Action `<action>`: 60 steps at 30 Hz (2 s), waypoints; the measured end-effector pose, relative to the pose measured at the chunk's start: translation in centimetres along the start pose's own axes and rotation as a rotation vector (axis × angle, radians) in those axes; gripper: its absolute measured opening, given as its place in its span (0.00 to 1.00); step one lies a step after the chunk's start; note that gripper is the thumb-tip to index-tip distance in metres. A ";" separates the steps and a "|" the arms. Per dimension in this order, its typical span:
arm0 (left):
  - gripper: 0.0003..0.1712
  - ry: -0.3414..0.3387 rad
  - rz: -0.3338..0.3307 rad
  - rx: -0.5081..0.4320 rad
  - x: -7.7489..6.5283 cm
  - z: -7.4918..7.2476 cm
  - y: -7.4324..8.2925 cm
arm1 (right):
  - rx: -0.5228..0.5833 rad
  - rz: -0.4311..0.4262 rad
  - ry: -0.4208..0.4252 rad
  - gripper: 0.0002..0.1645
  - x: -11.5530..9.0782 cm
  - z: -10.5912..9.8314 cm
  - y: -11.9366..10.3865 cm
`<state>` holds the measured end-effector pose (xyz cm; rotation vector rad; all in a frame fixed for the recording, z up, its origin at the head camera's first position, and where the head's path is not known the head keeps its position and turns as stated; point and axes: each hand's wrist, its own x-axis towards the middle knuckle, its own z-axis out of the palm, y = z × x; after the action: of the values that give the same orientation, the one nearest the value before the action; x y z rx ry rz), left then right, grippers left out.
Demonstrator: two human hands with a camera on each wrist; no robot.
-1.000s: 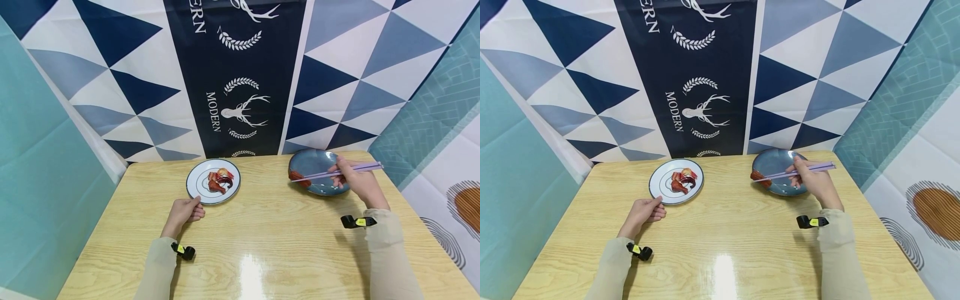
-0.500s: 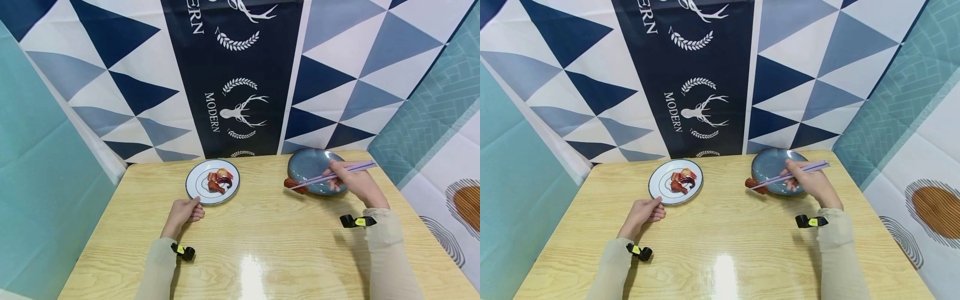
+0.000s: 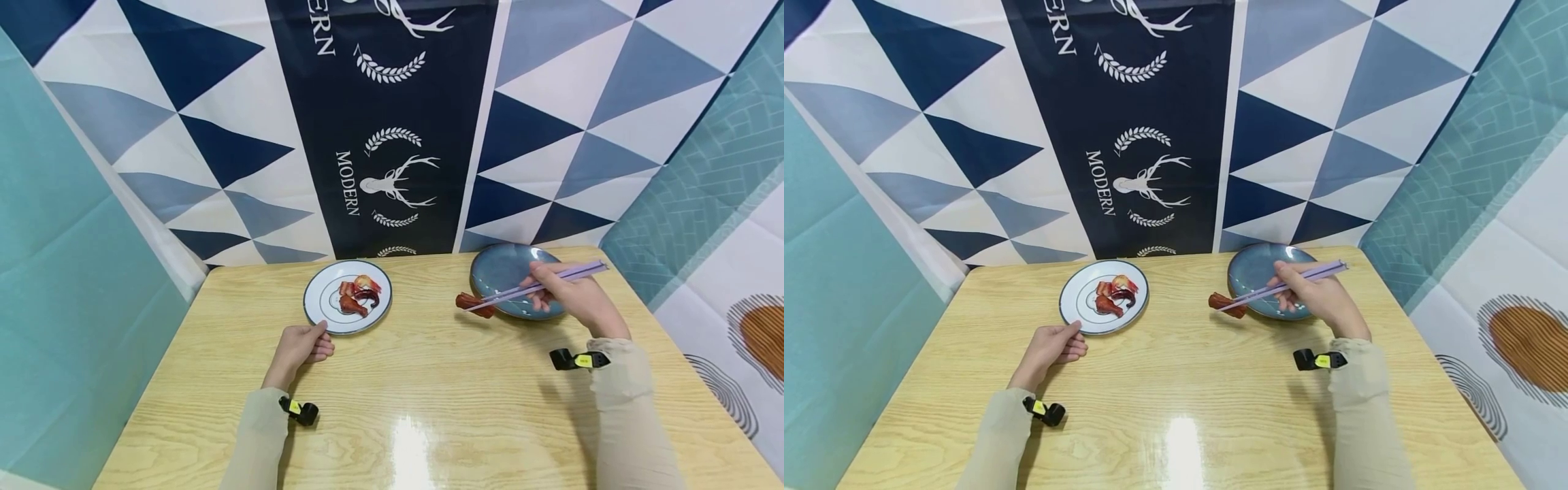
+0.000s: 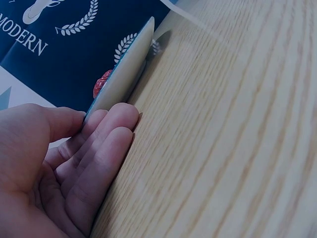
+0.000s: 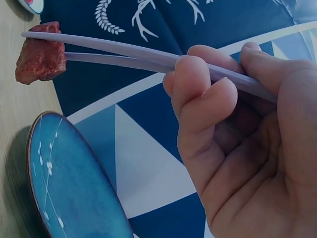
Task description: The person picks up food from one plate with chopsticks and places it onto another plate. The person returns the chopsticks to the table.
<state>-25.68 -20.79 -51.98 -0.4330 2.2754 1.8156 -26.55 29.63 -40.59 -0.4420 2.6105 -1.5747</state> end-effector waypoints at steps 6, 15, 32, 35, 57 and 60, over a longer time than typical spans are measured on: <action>0.25 -0.004 0.000 0.000 0.0 0.0 0.1 | -0.009 -0.024 0.001 0.32 0.0 0.3 -0.5; 0.25 -0.005 0.000 0.002 -0.1 0.0 0.0 | -0.019 -0.022 -0.017 0.31 0.1 0.5 -1.0; 0.25 -0.004 -0.004 0.001 0.2 0.0 0.0 | -0.004 -0.001 -0.054 0.32 0.8 1.1 -1.5; 0.25 -0.008 -0.009 0.000 0.2 0.0 0.1 | 0.003 -0.009 -0.062 0.32 1.0 1.2 -1.8; 0.25 -0.004 0.000 0.006 0.1 0.0 -0.1 | 0.020 -0.119 -0.092 0.29 2.5 2.5 -2.0; 0.25 -0.005 -0.003 0.001 0.0 0.0 -0.1 | 0.013 -0.123 -0.090 0.29 2.5 2.6 -2.0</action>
<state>-25.69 -20.83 -52.05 -0.4308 2.2718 1.8117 -28.00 25.89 -39.81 -0.6679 2.5494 -1.5659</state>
